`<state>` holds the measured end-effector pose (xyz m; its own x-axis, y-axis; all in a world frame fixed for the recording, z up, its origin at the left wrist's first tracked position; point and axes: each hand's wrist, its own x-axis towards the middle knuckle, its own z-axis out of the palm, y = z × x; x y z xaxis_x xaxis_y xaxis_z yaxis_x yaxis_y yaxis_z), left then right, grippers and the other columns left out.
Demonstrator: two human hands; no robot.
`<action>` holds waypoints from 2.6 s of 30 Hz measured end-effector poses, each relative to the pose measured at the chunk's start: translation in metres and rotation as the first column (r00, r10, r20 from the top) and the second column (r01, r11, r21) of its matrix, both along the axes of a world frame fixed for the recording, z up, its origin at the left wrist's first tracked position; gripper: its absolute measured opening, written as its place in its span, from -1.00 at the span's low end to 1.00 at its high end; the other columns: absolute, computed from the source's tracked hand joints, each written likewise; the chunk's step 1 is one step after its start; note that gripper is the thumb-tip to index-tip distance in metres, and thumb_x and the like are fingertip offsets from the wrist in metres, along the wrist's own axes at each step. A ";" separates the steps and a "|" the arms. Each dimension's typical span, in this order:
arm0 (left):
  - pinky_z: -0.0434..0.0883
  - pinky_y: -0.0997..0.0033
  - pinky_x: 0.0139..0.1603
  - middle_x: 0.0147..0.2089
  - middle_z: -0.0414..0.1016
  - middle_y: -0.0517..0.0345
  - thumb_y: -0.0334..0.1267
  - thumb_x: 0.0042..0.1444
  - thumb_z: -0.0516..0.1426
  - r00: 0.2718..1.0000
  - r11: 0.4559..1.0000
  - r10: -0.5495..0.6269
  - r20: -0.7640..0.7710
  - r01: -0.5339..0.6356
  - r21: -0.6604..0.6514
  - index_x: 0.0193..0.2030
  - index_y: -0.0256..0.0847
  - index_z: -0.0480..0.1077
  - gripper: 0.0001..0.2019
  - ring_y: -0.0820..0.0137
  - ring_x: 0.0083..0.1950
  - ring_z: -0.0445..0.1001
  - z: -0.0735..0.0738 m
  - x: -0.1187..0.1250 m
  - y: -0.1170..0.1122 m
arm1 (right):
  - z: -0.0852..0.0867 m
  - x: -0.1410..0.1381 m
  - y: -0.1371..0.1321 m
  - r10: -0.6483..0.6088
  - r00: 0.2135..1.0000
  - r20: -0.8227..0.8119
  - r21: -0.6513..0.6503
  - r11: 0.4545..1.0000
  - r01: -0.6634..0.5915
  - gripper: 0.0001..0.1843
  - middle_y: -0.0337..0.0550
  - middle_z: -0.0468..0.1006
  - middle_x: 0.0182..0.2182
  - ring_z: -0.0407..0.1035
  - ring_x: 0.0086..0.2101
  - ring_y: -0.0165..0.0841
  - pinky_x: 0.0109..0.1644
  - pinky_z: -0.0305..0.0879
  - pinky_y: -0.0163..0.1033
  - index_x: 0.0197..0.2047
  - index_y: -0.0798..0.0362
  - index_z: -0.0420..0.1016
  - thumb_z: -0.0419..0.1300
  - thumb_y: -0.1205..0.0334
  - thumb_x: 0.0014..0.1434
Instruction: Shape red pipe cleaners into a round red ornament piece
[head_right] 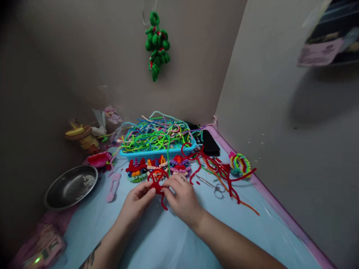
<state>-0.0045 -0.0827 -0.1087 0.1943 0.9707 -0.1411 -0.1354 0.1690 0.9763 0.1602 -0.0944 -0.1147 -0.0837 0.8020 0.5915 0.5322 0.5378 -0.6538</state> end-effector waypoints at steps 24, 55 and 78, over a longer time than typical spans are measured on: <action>0.24 0.58 -0.43 -0.47 0.38 0.30 -0.31 -0.11 0.24 1.000 1.000 0.018 0.020 -0.018 -0.001 -0.25 -0.22 0.26 -0.71 0.56 -0.47 0.33 -0.001 0.004 -0.004 | 0.001 -0.004 -0.005 -0.029 0.999 0.039 -0.036 0.999 0.030 -0.89 -0.16 0.50 -0.40 0.32 -0.28 -0.30 -0.16 0.26 -0.16 -0.33 0.02 0.47 0.13 0.38 0.13; 0.27 0.58 -0.43 -0.51 0.42 0.31 -0.25 -0.21 0.31 0.991 0.991 0.129 0.033 -0.127 -0.050 -0.25 -0.22 0.26 -0.61 0.55 -0.49 0.38 0.000 0.001 0.002 | 0.007 -0.003 -0.004 0.215 0.976 -0.045 -0.175 0.960 -0.220 -0.70 -0.13 0.41 -0.25 0.27 -0.17 -0.30 -0.08 0.21 -0.20 -0.19 0.00 0.41 0.10 0.50 0.03; 0.10 0.59 -0.54 -0.58 0.27 0.37 -0.29 -0.05 0.20 0.983 0.994 -0.027 -0.181 0.046 0.102 -0.33 -0.19 0.21 -0.79 0.57 -0.57 0.19 0.003 0.004 -0.007 | 0.008 -0.004 0.000 -0.033 0.872 -0.489 -0.415 0.887 -0.200 -0.92 -0.26 0.39 -0.52 0.31 -0.45 -0.40 -0.35 0.25 -0.31 -0.47 0.06 0.37 0.16 0.26 0.02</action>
<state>-0.0009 -0.0893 -0.1061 0.2107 0.9747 -0.0743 0.0472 0.0658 0.9967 0.1566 -0.0939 -0.1070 0.0314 0.9864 0.1613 0.0635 0.1591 -0.9852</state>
